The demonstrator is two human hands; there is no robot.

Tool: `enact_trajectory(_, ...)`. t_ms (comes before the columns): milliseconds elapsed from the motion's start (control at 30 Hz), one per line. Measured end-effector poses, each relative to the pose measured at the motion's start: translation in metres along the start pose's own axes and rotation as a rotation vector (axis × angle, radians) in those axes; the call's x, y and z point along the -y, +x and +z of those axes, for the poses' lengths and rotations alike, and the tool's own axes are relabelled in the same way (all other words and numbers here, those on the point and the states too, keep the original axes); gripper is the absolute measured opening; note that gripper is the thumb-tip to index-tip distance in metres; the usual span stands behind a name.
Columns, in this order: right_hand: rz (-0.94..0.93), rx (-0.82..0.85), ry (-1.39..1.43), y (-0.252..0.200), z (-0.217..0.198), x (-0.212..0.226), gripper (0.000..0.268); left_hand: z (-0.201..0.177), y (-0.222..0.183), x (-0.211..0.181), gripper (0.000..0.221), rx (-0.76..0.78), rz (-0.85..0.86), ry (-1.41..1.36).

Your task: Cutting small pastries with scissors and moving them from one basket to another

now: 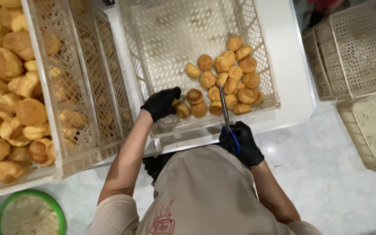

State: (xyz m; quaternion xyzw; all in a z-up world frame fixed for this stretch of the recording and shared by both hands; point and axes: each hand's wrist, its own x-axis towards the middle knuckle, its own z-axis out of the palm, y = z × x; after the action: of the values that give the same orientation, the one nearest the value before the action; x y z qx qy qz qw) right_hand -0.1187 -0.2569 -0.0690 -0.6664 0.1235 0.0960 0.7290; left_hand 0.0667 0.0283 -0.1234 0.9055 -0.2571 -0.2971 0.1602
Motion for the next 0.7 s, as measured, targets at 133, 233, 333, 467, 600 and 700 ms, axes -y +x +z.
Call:
enact_trajectory(133, 0.388, -0.199, 0.478, 0.007, 0.003, 0.001, 0.035, -0.035, -0.028, -0.031, 0.054, -0.11, 0.072, -0.168)
enact_trajectory(233, 0.516, -0.234, 0.636, 0.011, -0.002, -0.041, 0.034, -0.072, -0.054, -0.084, 0.053, -0.275, 0.152, -0.712)
enact_trajectory(333, 0.557, -0.201, 0.693, 0.013, -0.003, -0.059, 0.029, -0.078, -0.06, -0.114, 0.053, -0.43, 0.191, -1.199)
enact_trajectory(467, 0.641, -0.136, 0.667, 0.013, -0.006, -0.07, 0.02, -0.084, -0.069, -0.129, 0.054, -0.486, 0.321, -1.37)
enact_trajectory(600, 0.7, -0.09, 0.652, 0.011, -0.009, -0.074, 0.017, -0.063, -0.049, -0.119, 0.049, -0.48, 0.366, -1.44)
enact_trajectory(700, 0.759, -0.043, 0.636, 0.012, -0.009, -0.073, 0.022, -0.057, -0.044, -0.122, 0.042, -0.557, 0.403, -1.419)
